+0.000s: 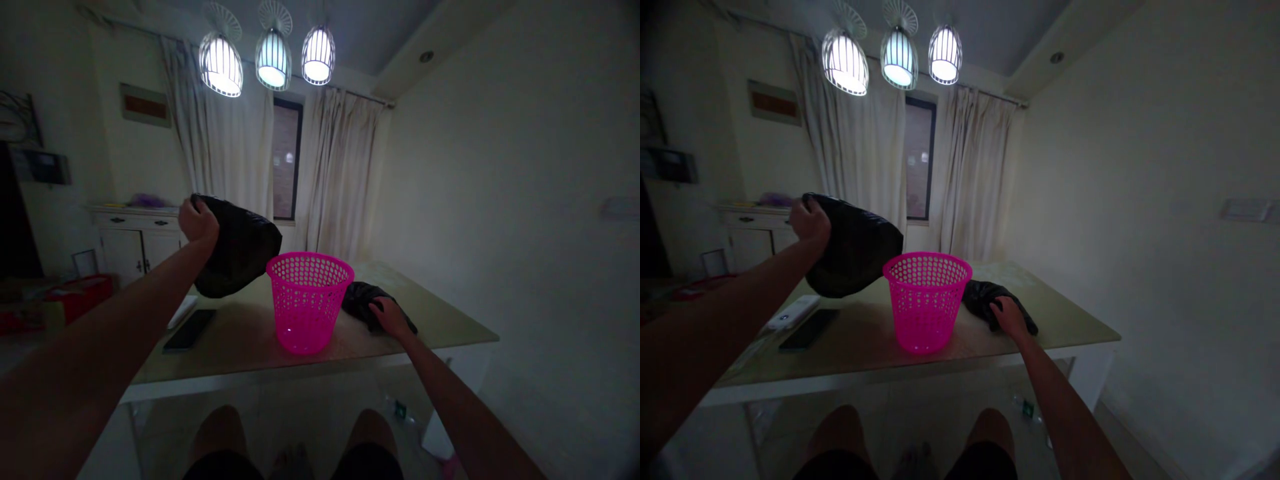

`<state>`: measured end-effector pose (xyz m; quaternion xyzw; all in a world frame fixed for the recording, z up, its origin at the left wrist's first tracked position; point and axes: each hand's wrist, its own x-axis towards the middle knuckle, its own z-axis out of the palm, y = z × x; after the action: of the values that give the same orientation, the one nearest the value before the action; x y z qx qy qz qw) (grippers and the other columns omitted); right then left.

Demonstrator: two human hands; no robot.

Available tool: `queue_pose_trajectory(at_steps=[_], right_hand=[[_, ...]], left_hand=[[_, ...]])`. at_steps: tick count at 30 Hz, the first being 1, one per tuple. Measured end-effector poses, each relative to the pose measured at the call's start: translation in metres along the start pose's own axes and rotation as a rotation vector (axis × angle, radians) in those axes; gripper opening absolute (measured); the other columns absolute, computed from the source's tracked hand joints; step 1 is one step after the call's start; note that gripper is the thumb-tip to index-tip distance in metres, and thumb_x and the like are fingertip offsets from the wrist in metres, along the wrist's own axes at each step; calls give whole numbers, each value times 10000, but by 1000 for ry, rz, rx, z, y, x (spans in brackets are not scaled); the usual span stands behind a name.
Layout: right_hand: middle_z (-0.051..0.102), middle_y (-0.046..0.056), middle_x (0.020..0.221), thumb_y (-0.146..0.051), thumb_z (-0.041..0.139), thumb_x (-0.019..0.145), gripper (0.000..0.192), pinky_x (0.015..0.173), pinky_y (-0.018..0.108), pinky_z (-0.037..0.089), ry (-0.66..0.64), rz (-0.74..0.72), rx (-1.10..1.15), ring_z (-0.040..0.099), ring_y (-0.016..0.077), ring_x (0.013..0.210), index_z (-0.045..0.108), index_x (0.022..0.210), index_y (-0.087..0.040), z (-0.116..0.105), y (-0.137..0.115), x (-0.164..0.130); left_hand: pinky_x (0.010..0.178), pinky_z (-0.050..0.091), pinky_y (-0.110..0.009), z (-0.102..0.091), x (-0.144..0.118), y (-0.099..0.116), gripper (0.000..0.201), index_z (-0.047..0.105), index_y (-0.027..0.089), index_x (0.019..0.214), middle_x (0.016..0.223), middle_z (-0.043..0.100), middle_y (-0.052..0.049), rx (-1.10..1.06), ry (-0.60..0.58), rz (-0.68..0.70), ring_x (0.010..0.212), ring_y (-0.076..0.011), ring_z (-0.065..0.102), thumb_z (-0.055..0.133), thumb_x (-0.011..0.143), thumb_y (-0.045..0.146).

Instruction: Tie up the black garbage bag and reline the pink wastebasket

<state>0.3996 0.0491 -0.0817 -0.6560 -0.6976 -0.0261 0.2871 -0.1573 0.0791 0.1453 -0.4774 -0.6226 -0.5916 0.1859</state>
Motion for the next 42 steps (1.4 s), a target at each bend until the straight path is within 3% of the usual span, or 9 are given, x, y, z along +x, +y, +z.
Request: queue_pose_trajectory(at_steps=[5,9,14,17,24,28,32,38,42], right_hand=[[714,211,1306,-424,388,1108,479,1173,446,471,323,-10,118,650,307,1265,730,1237,-113,-42,-53,23],[693,179,1248,-644,532,1061,562,1152,492,493,553,-326,297,638,307,1200,730,1249,-153,-73,-118,35],[637,227,1344,-742,784,842,833,977,489,603,518,-369,501,696,276,998,668,1362,-101,-91,-186,67],[708,204,1254,-521,780,872,628,918,437,609,509,-291,541,713,260,970,665,1332,-110,-96,-195,89],[797,134,1136,-269,621,888,338,928,378,579,395,-253,441,738,278,1077,704,1197,-161,-87,-161,96],[806,149,1134,-259,618,875,260,993,391,568,301,-253,390,744,289,1081,758,1071,-161,-68,-133,81],[800,166,1204,-264,575,915,302,1020,406,571,227,-224,368,746,305,1131,781,1115,-169,-49,-109,64],[756,160,1373,-293,449,975,444,1131,451,538,209,-255,401,703,311,1281,708,1312,-163,-27,-94,44],[755,128,1395,-320,456,950,474,1148,441,535,215,-302,409,692,320,1311,693,1340,-195,-19,-91,30]], left_hand=[[1096,458,-597,-8,6,51,377,604,196,1103,1197,692,-150,-322,288,-15,1214,-334,637,315,1172,428],[1013,506,-562,-10,-5,105,416,587,278,979,1026,668,-76,-526,340,102,1043,-279,665,348,1153,570],[961,541,-472,-22,-46,168,514,596,254,1026,974,656,-53,-757,320,311,969,-241,663,299,1138,659],[817,527,-406,-34,-80,179,465,561,262,925,850,597,-21,-778,196,468,825,-221,619,353,1138,621],[861,523,-408,-45,-143,146,264,533,251,913,969,642,-76,-684,-88,814,943,-239,619,424,1137,342],[1051,551,-420,-38,-157,127,173,624,228,1212,1228,682,-108,-708,-192,734,1180,-244,664,505,1119,314],[1260,439,-502,-25,-165,101,519,482,259,1547,1540,565,-144,-696,-270,673,1463,-283,543,637,1071,397],[1307,351,-638,6,-194,38,643,381,212,1620,1646,467,-222,-523,-375,409,1578,-364,423,537,1081,525],[1285,419,-576,15,-215,11,664,344,260,1637,1646,462,-187,-640,-501,285,1555,-325,466,564,1067,522]])
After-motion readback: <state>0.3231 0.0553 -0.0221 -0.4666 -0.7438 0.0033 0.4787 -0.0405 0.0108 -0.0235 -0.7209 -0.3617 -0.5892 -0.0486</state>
